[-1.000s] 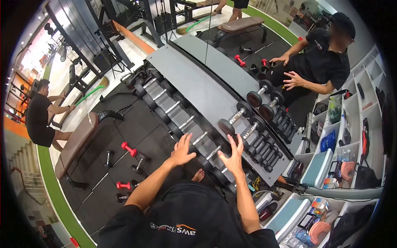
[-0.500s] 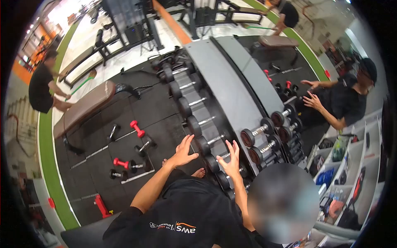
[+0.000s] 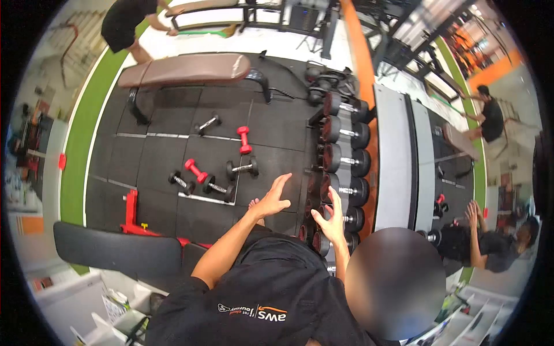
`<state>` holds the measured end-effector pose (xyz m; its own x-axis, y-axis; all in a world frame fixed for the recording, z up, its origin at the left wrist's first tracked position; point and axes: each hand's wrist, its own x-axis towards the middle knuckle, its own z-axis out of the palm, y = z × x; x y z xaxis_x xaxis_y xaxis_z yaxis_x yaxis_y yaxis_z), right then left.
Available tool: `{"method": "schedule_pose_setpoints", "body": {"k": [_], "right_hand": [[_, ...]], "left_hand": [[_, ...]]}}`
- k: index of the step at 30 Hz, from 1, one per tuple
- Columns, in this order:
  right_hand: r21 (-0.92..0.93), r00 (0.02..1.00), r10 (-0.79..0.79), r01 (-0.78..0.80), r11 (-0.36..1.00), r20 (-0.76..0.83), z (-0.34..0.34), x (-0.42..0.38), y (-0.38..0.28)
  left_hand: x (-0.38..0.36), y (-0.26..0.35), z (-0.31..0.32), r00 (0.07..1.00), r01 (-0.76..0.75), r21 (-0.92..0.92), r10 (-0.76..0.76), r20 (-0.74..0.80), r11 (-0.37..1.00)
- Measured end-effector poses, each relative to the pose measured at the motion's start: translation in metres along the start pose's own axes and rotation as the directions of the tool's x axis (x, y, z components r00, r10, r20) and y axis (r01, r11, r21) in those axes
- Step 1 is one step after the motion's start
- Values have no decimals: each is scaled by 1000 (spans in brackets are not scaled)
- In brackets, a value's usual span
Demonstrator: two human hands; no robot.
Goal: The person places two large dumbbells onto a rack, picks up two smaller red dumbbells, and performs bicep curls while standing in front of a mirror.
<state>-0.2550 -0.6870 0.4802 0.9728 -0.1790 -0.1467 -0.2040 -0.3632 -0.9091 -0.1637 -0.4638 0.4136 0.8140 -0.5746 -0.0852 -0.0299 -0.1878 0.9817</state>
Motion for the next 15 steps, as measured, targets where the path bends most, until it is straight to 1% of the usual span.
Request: {"method": "schedule_pose_setpoints", "body": {"k": [6,8,9,13,15], "right_hand": [[54,979,8,-19,998,205,70,42,-14],[59,962,8,-25,998,274,89,53,-22],[61,953,3,-22,998,302,98,58,-28],[52,923,-27,8,999,383,124,74,-42],[43,909,-35,19,999,416,132,83,-46]], "left_hand": [[-34,-19,-63,985,9,-59,-19,-173,998],[-45,-18,-83,972,50,-105,-73,-224,993],[-51,-19,-90,964,70,-131,-101,-245,989],[-65,-32,-110,927,77,-144,-124,-355,987],[-68,-32,-113,913,99,-218,-176,-368,971]]}}
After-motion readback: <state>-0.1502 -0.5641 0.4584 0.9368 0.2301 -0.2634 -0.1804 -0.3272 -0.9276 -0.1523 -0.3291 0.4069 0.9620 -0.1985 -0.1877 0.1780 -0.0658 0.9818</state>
